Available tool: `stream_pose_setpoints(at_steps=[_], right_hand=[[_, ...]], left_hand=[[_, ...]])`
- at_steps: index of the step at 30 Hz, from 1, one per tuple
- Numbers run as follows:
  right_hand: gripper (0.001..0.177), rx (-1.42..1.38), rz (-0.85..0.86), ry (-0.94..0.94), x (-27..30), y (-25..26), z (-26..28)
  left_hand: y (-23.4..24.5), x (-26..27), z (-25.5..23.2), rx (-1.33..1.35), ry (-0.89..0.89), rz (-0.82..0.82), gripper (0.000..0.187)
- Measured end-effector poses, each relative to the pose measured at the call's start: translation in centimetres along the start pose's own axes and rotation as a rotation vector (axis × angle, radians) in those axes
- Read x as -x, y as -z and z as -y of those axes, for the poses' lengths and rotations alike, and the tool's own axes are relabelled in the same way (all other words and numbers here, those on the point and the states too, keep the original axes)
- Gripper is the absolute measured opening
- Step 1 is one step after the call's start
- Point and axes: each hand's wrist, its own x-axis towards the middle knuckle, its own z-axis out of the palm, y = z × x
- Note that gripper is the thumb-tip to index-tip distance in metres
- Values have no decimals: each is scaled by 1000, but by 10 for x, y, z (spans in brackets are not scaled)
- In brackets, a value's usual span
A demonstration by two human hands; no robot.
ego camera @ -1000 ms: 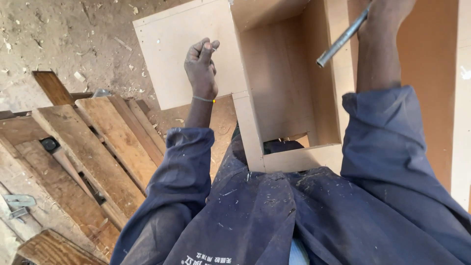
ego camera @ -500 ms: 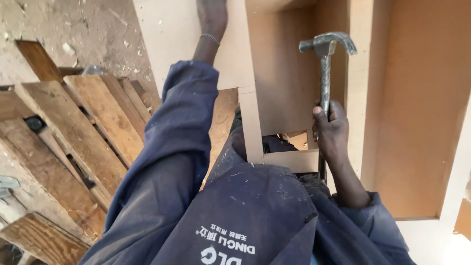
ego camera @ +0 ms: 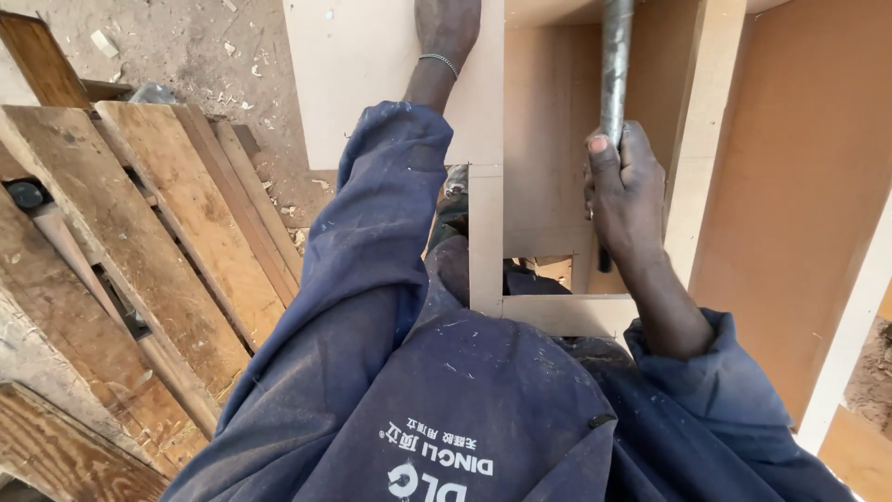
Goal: Hammering nails into a wooden cabinet frame and then measuring and marking the wood with a tape measure and pencil.
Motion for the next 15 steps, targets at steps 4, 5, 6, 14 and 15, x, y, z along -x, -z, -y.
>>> stream_pose_setpoints(at_steps=[4, 5, 6, 14, 15], right_hand=[[30, 217, -18, -138, -3, -9, -43], [30, 213, -18, -145, -1, -13, -42], [31, 193, -21, -146, -2, -15, -41], [33, 160, -33, -115, -18, -13, -53], [33, 152, -27, -114, -19, -13, -54]], left_hand=[[36, 0, -14, 37, 20, -162, 27], [27, 1, -10, 37, 16, -155, 27], [18, -2, -8, 64, 38, -134, 27], [13, 5, -13, 185, 209, -11, 25], [12, 7, -14, 187, 214, -6, 25]])
